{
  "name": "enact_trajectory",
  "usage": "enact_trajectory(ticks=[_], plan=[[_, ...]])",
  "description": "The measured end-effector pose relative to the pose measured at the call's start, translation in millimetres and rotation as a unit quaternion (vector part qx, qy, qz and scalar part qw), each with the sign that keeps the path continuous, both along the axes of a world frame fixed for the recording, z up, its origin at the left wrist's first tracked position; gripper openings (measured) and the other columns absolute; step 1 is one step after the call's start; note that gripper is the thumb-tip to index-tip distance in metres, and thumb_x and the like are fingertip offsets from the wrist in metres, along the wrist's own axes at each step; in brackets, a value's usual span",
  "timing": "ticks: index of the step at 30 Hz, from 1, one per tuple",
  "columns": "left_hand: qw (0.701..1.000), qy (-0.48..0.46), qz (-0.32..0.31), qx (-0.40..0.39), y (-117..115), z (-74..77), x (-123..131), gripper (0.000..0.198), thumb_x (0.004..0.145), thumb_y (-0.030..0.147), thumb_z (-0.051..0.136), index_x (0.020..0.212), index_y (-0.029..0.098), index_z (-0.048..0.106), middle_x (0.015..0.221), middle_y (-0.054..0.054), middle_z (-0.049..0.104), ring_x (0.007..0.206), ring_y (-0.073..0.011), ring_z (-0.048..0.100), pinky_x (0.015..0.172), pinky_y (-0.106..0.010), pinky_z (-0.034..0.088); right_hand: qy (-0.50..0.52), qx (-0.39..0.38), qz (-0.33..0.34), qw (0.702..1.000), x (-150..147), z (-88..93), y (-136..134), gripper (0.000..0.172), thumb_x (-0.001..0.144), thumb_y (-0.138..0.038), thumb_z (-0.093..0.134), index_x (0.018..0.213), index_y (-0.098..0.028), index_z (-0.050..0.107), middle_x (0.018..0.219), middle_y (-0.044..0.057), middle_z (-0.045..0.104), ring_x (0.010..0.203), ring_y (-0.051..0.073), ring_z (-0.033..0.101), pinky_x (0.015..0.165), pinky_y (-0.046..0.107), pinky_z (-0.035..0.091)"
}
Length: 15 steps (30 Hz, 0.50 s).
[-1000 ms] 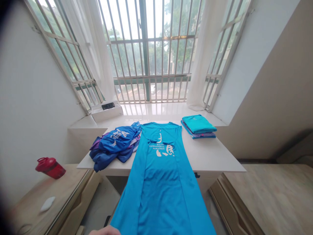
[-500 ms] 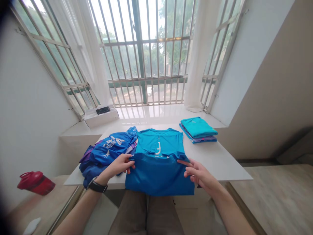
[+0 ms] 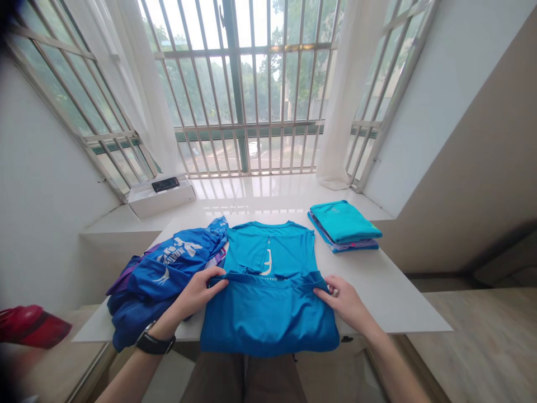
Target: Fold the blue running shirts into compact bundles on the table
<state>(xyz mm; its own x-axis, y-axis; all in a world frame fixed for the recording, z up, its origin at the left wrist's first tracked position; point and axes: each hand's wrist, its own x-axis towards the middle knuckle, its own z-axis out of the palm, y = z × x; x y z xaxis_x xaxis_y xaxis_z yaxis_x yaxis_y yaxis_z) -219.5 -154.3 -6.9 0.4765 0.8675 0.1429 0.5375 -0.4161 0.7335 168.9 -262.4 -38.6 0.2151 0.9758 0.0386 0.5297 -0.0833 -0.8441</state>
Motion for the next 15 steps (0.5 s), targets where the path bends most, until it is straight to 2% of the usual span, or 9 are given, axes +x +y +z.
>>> enact_trajectory(ticks=[4,8,10,13,15], plan=[[1.0,-0.001,0.015,-0.009,5,0.2,-5,0.023,0.087,0.038,0.06,0.099,0.02,0.067,0.094,-0.006,0.072,0.089,-0.0246,0.067,0.079,-0.032,0.05,0.018,-0.026,0.004,1.0,7,-10.2,3,0.048,0.073,-0.057,0.07,0.105,-0.02,0.07,0.088,0.006,0.072,0.069,0.02,0.064,0.064,0.032,0.053],[0.998,-0.009,-0.029,-0.047,10,3.0,-17,0.034,0.084,0.033,0.063,0.116,0.021,0.064,0.102,-0.008,0.071,0.098,-0.0257,0.067,0.084,-0.033,0.053,-0.035,-0.002,-0.023,0.999,15,-16.8,5,0.069,0.071,-0.054,0.071,0.13,-0.021,0.055,0.103,0.008,0.069,0.066,0.019,0.064,0.069,0.037,0.056],[0.996,-0.015,-0.061,-0.068,10,6.9,-25,0.041,0.083,0.032,0.065,0.123,0.022,0.062,0.11,-0.009,0.07,0.102,-0.0255,0.065,0.086,-0.033,0.053,-0.092,0.04,-0.029,0.995,12,-11.6,4,0.064,0.074,-0.053,0.069,0.129,-0.023,0.056,0.115,0.011,0.066,0.083,0.025,0.067,0.078,0.041,0.056],[0.994,0.013,-0.084,-0.066,10,12.3,-32,0.039,0.082,0.029,0.066,0.12,0.021,0.064,0.114,-0.008,0.068,0.098,-0.0238,0.065,0.084,-0.031,0.052,-0.157,0.123,-0.032,0.979,-14,7.9,6,0.044,0.083,-0.05,0.061,0.119,-0.024,0.062,0.122,0.012,0.064,0.11,0.031,0.061,0.094,0.045,0.05],[0.994,0.056,-0.08,-0.041,11,13.1,-33,0.033,0.083,0.027,0.063,0.115,0.02,0.066,0.105,-0.007,0.068,0.088,-0.0219,0.064,0.079,-0.031,0.051,-0.142,0.133,0.015,0.981,-46,23.7,11,0.031,0.091,-0.046,0.054,0.113,-0.025,0.063,0.118,0.01,0.065,0.11,0.028,0.061,0.094,0.042,0.05]])
